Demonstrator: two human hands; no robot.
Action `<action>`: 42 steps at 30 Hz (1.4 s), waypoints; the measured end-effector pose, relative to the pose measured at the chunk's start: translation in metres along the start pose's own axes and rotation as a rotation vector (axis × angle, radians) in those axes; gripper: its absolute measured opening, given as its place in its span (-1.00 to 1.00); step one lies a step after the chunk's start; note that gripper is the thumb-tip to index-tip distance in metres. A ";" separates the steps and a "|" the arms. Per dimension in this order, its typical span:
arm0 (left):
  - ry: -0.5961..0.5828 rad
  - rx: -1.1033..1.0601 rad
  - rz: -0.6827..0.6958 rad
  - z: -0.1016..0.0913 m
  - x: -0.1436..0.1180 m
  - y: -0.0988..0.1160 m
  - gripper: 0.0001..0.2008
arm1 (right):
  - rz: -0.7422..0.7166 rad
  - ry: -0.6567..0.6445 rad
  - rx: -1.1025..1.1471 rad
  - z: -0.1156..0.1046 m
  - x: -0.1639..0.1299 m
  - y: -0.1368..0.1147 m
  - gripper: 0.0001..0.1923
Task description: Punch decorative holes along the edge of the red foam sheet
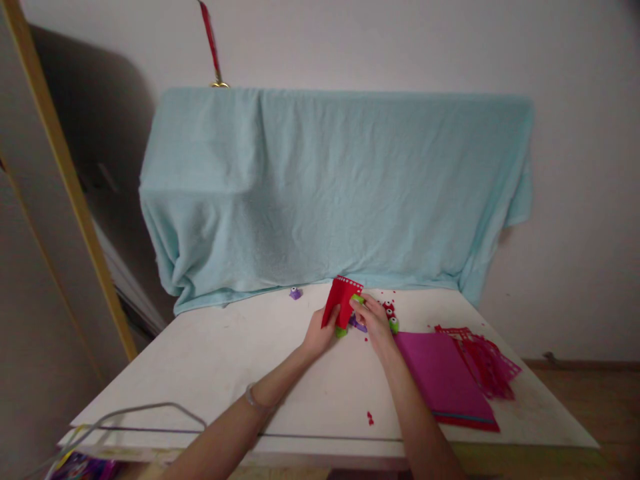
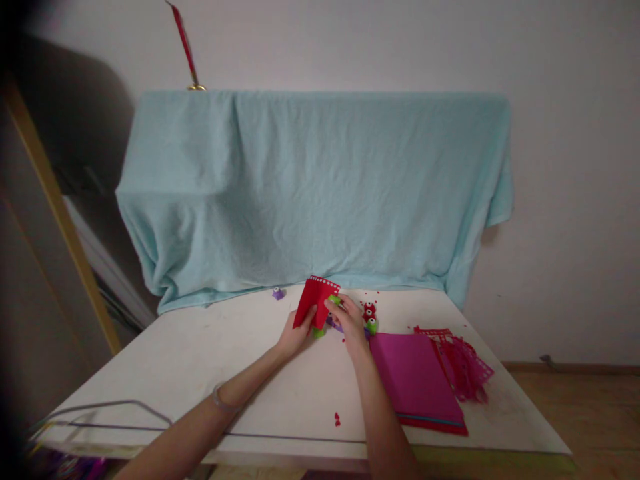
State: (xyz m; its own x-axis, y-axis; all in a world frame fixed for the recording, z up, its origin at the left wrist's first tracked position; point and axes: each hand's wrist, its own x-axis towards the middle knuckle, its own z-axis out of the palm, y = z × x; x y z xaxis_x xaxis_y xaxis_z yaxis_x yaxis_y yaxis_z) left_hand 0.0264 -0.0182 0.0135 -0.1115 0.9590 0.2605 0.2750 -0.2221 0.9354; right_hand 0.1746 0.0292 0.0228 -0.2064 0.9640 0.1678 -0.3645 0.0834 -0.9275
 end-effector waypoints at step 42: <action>0.010 -0.017 0.027 0.001 0.000 -0.002 -0.51 | 0.002 -0.037 -0.024 0.002 -0.002 0.000 -0.66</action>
State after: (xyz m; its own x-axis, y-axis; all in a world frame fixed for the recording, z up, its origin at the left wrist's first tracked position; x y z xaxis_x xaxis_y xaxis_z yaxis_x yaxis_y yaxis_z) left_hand 0.0264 -0.0176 0.0110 -0.1141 0.9509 0.2877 0.2617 -0.2506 0.9321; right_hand 0.1727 0.0262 0.0229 -0.2405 0.9543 0.1772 -0.3420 0.0875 -0.9356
